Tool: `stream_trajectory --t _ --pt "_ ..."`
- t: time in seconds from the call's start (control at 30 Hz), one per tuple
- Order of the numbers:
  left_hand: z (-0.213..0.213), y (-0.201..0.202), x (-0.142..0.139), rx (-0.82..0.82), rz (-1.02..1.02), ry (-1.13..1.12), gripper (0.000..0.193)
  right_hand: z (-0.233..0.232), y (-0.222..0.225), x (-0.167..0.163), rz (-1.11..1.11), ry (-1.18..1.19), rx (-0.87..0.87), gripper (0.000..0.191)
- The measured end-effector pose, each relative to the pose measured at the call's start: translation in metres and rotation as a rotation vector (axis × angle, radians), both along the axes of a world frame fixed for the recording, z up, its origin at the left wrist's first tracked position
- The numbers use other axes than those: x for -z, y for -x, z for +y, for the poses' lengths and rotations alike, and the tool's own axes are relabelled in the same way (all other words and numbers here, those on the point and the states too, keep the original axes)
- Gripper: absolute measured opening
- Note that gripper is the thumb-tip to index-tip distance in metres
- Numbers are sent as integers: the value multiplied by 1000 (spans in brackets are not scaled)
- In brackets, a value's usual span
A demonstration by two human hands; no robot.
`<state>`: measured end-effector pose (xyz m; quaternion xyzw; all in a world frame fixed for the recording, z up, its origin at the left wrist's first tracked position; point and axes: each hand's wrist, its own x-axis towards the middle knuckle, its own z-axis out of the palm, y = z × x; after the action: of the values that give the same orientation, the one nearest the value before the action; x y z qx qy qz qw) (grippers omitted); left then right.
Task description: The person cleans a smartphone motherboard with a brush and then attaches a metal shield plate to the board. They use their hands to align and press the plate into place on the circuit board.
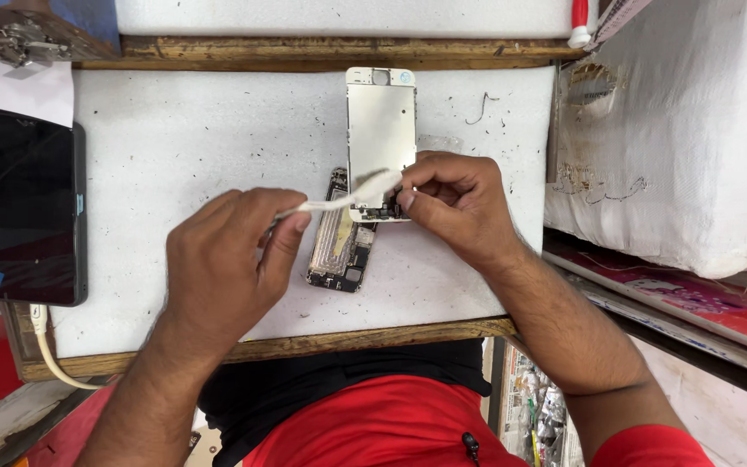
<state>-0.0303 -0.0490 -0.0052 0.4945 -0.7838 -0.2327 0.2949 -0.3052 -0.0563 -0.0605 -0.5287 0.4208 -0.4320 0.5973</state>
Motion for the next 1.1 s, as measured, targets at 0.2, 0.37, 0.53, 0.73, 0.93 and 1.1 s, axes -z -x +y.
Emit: stream_trajectory --t 0.2,0.37,0.53,0.73,0.93,1.1 --pt "5 3 8 24 -101 26 12 1 -1 -5 8 -19 -35 12" --pt "1 2 4 14 -83 8 14 0 -2 -5 35 -29 -18 10" --pt "3 5 5 6 -7 -117 15 0 -3 -4 26 -40 -34 11" --pt "1 7 9 18 -29 -124 15 -1 -3 -3 -9 -59 -31 10" --pt "1 5 11 23 -29 -122 15 0 -4 -4 7 -67 -33 9" --pt "2 7 12 28 -32 -153 16 -1 -3 -4 4 -50 -35 11"
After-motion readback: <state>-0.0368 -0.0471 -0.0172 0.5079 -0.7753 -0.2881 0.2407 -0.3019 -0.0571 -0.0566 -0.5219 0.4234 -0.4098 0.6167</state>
